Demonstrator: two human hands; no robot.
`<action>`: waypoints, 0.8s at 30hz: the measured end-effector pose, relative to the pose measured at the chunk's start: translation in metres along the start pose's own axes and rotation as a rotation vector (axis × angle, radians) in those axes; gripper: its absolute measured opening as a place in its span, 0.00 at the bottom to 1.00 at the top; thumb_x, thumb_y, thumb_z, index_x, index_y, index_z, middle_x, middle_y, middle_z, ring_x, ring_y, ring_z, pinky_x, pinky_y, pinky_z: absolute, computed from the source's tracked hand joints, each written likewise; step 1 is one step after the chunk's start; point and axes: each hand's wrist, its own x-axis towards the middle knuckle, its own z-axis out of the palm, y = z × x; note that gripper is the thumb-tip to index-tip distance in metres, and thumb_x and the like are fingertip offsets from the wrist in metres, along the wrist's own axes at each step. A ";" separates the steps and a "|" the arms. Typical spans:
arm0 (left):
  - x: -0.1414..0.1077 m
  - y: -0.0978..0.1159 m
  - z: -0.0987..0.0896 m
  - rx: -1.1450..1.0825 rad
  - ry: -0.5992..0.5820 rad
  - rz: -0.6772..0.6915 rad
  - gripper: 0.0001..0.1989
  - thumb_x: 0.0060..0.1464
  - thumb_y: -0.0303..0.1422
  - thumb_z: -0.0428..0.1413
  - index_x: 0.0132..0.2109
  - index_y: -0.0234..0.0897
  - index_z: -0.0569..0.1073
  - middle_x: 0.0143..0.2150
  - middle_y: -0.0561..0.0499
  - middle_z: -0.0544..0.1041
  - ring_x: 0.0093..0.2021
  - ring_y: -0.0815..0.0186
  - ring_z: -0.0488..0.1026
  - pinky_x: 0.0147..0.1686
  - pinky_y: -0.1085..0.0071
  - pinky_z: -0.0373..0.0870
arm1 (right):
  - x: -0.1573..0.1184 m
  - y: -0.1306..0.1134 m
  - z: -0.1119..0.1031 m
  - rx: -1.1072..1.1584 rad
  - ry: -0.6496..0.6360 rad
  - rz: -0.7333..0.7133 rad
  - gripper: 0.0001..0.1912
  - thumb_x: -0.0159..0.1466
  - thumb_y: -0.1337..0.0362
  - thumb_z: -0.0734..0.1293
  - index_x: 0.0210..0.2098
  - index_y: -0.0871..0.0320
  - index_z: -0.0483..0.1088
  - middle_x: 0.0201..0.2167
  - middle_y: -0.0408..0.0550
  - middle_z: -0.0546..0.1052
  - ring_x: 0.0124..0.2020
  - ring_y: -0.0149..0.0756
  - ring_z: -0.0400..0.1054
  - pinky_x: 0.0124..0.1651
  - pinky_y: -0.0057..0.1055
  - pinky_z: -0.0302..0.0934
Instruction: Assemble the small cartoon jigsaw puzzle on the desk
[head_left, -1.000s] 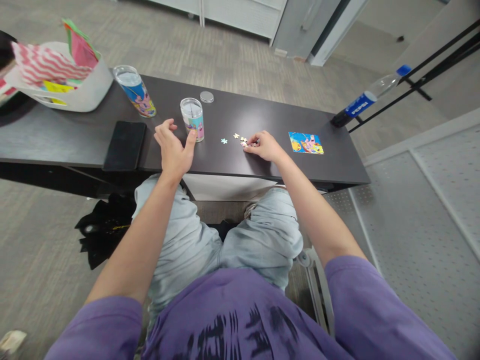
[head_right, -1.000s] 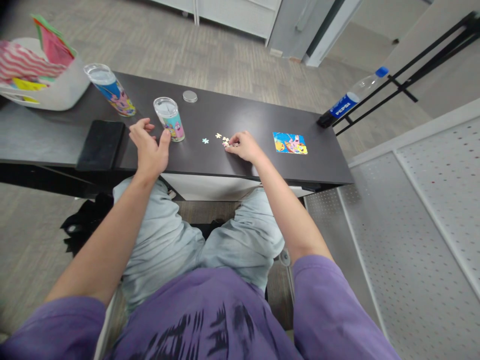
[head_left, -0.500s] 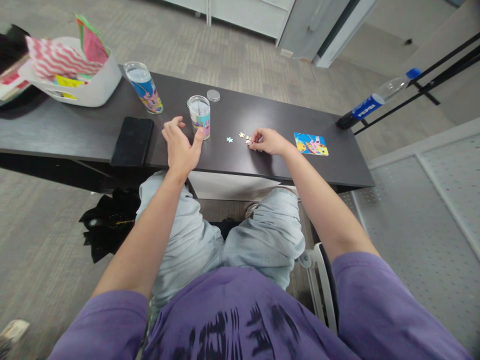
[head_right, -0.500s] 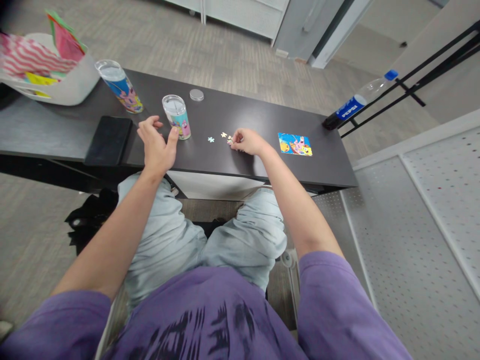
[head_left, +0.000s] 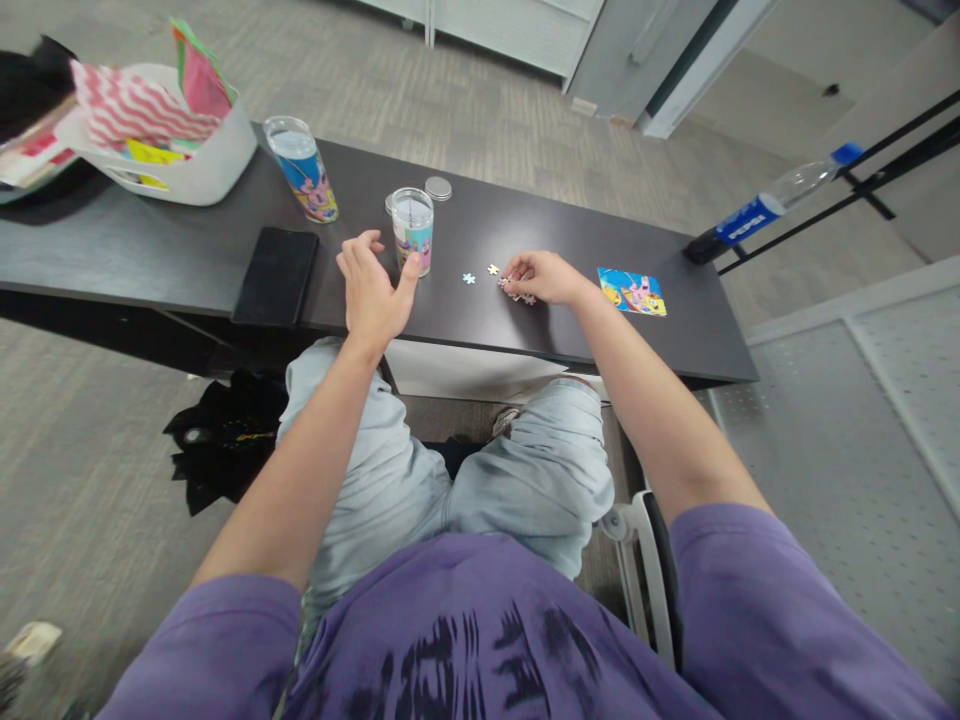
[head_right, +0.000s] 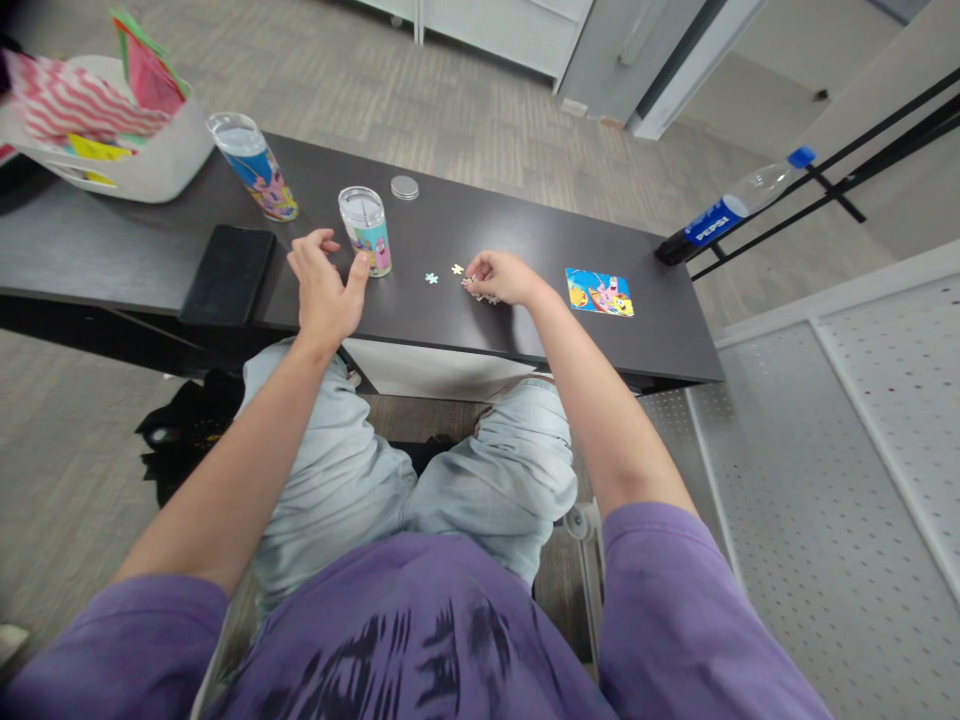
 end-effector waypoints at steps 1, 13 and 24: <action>0.000 0.000 0.000 0.001 0.002 0.003 0.53 0.74 0.82 0.47 0.75 0.40 0.72 0.71 0.28 0.78 0.75 0.37 0.73 0.87 0.29 0.63 | 0.003 0.001 -0.002 -0.034 -0.016 -0.018 0.13 0.70 0.68 0.89 0.51 0.55 0.89 0.45 0.49 0.94 0.43 0.46 0.87 0.50 0.35 0.78; 0.000 -0.009 0.007 -0.014 0.003 0.033 0.45 0.77 0.78 0.50 0.72 0.43 0.72 0.71 0.26 0.77 0.78 0.27 0.74 0.89 0.23 0.62 | 0.021 -0.018 -0.015 -0.176 -0.125 -0.017 0.12 0.67 0.71 0.89 0.44 0.54 0.89 0.43 0.46 0.93 0.41 0.40 0.83 0.51 0.35 0.75; -0.009 0.020 -0.017 -0.236 0.157 0.060 0.47 0.75 0.84 0.47 0.64 0.47 0.77 0.59 0.36 0.82 0.62 0.41 0.82 0.69 0.37 0.86 | 0.018 -0.021 -0.008 -0.185 -0.069 -0.038 0.12 0.65 0.69 0.89 0.44 0.54 0.88 0.49 0.50 0.95 0.47 0.44 0.87 0.58 0.36 0.78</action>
